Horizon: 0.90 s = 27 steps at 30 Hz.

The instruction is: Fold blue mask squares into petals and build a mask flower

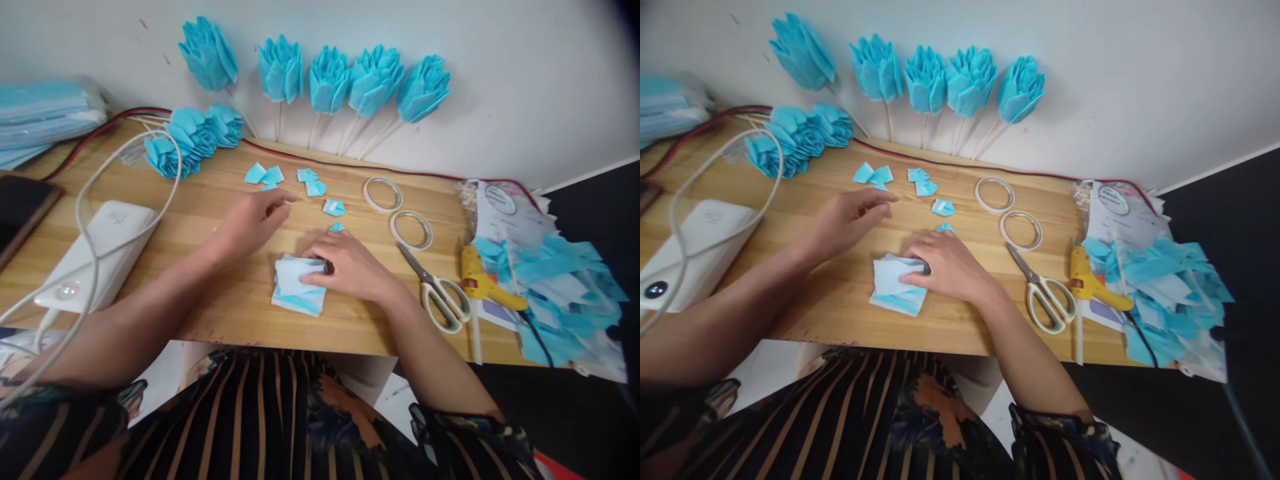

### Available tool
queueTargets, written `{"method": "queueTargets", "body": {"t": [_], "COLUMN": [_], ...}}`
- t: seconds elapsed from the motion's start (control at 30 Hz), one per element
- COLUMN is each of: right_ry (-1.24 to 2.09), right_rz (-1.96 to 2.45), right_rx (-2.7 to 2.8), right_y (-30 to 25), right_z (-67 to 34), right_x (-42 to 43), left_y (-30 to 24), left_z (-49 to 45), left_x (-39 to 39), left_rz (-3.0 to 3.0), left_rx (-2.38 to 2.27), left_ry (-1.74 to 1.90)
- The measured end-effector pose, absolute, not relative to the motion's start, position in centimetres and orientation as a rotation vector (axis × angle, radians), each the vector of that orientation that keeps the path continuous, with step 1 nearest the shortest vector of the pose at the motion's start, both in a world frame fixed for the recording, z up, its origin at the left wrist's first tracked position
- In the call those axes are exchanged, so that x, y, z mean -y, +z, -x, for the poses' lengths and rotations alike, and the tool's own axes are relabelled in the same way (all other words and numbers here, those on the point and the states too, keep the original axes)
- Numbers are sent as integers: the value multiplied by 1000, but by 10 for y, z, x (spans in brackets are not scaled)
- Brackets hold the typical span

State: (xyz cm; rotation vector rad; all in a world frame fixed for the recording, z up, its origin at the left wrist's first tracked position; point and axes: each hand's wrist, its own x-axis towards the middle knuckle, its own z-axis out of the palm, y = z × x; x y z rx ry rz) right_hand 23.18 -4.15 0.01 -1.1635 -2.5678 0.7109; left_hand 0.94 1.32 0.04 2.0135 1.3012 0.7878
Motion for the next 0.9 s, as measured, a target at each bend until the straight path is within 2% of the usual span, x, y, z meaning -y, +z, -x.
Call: {"method": "queueTargets", "body": {"t": [0.13,0.23,0.47,0.67,0.9], "right_ry": [779,776,594,497,464], "right_rz": [995,936,784,627,1240], "right_rx": [2533,2479,2458,2406,2012], "right_y": [-1,-1,-2,0,13], "right_z": [-228,-229,-228,-225,-255], "right_x": [45,46,47,48,42], "left_y": [7,8,4,-2,-1], "left_z": [-2,-3,-17,-17,-15], "left_x": [-22,-22,-7,-8,-8], "left_rz": [-1875,-1809,-1999,-2041,-2009], "left_rx": [-1368,-1354,-1152,-1069,-1137], "left_ry": [1064,1128,823,736,791]}}
